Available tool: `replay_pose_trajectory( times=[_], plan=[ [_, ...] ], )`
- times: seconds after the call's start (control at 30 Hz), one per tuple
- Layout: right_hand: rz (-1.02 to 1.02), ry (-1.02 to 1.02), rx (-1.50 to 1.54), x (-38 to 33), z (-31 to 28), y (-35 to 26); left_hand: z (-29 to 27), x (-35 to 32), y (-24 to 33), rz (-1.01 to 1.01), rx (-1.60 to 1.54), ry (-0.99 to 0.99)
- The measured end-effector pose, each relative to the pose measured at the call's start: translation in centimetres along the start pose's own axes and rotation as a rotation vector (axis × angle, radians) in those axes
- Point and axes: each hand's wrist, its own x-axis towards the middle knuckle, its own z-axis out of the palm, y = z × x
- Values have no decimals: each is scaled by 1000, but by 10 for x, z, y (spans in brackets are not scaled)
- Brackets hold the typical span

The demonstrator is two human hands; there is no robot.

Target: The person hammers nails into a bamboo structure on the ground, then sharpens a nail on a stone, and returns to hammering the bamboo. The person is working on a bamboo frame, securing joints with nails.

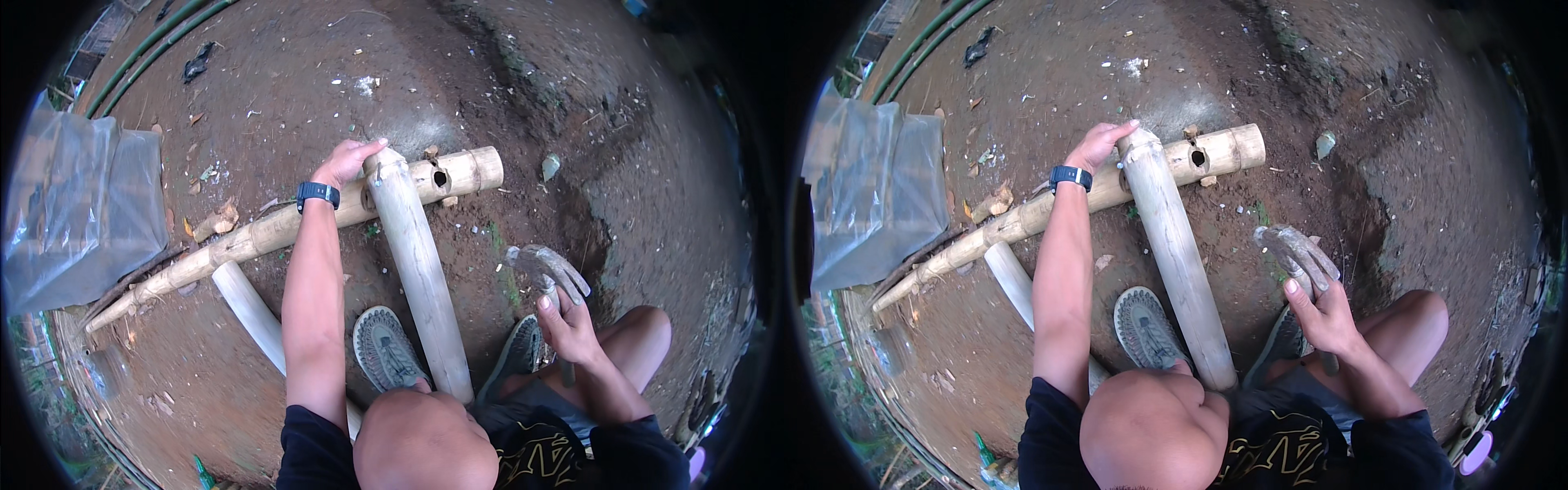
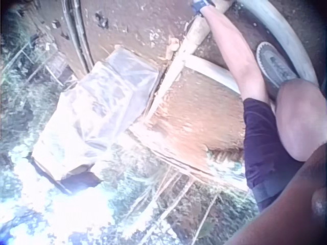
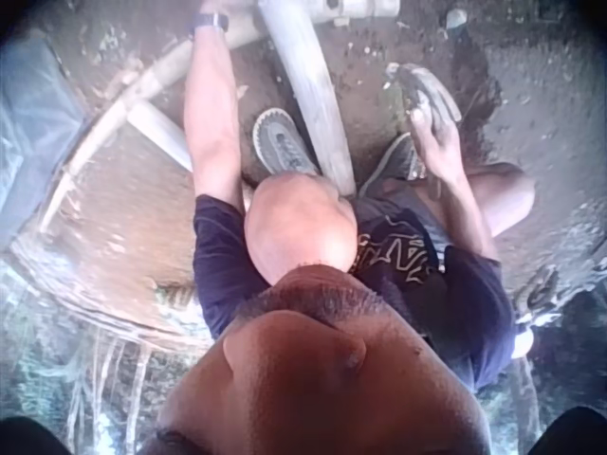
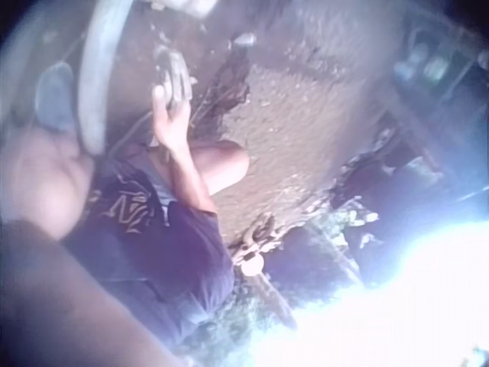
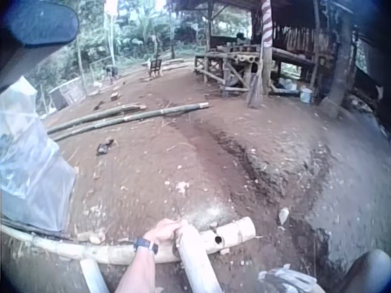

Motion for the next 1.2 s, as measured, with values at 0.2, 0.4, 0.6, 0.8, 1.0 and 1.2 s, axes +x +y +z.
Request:
replay_pose_trajectory(
  times=[0.2,0.4,0.6,0.8,1.0,1.2],
  plan=[
    [21,9,43,-1,4,-2,4,0,-2,3,-37,19],
    [18,-28,3,-4,1,6,4,5,-10,24,-132,-12],
    [-24,-25,-22,-6,3,3,9,1,-11,52,-55,49],
    [36,-32,-109,-8,10,-12,16,0,-18,121,-41,168],
    [-294,0,-367,14,36,-38,35,-16,-26,278,-322,503],
    [-528,-35,-463,82,66,-71,94,-87,-24,664,-78,965]
  ],
)
